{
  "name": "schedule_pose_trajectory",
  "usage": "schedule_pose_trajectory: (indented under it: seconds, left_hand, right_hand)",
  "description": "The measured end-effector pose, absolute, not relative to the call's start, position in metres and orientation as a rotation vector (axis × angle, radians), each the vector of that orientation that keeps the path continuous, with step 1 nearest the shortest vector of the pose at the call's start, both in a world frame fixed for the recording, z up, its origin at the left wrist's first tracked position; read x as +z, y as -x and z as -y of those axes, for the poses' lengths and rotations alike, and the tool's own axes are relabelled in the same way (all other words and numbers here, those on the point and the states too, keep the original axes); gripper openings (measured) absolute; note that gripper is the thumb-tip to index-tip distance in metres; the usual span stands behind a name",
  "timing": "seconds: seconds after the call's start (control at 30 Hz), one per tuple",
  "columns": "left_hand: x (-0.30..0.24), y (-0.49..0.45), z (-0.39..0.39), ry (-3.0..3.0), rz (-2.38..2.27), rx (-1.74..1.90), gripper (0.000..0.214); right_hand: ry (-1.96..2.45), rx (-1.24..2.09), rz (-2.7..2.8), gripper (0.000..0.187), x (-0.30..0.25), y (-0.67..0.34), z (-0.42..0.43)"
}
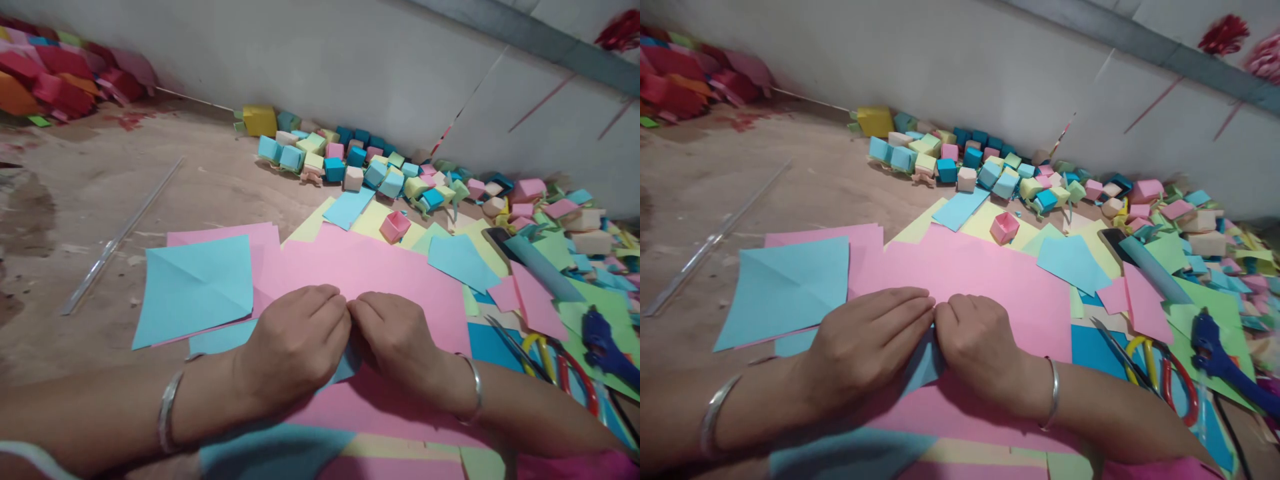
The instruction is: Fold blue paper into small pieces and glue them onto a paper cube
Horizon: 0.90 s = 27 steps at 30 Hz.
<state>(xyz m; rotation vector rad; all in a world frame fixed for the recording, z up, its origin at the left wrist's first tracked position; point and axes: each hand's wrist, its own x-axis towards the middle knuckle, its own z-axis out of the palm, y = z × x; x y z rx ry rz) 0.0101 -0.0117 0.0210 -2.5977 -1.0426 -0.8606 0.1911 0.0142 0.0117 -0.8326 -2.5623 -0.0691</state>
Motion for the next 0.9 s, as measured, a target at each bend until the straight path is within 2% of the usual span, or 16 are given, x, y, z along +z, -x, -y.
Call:
schedule_pose_trajectory:
  seconds: [0.17, 0.3, 0.5, 0.63, 0.9]
  left_hand:
    - [0.02, -0.01, 0.013, 2.745, 1.445, -0.621, 0.016]
    - [0.016, -0.008, 0.011, 2.795, 1.415, -0.6, 0.016]
    - [0.011, -0.006, 0.006, 2.758, 1.505, -0.493, 0.015]
    - [0.012, -0.008, 0.007, 2.783, 1.344, -0.5, 0.017]
    - [0.019, -0.011, 0.01, 2.679, 1.05, -0.525, 0.035]
  right_hand:
    - [0.776, -0.024, 2.569, 0.023, 0.011, -0.193, -0.014]
    - [0.769, 0.026, 2.644, 0.022, 0.006, -0.193, -0.013]
    - [0.848, -0.151, 2.769, 0.02, 0.003, -0.19, -0.011]
    - [0.769, -0.242, 2.771, 0.022, 0.005, -0.19, -0.012]
    - [0.597, -0.247, 2.699, 0.029, 0.006, -0.19, -0.013]
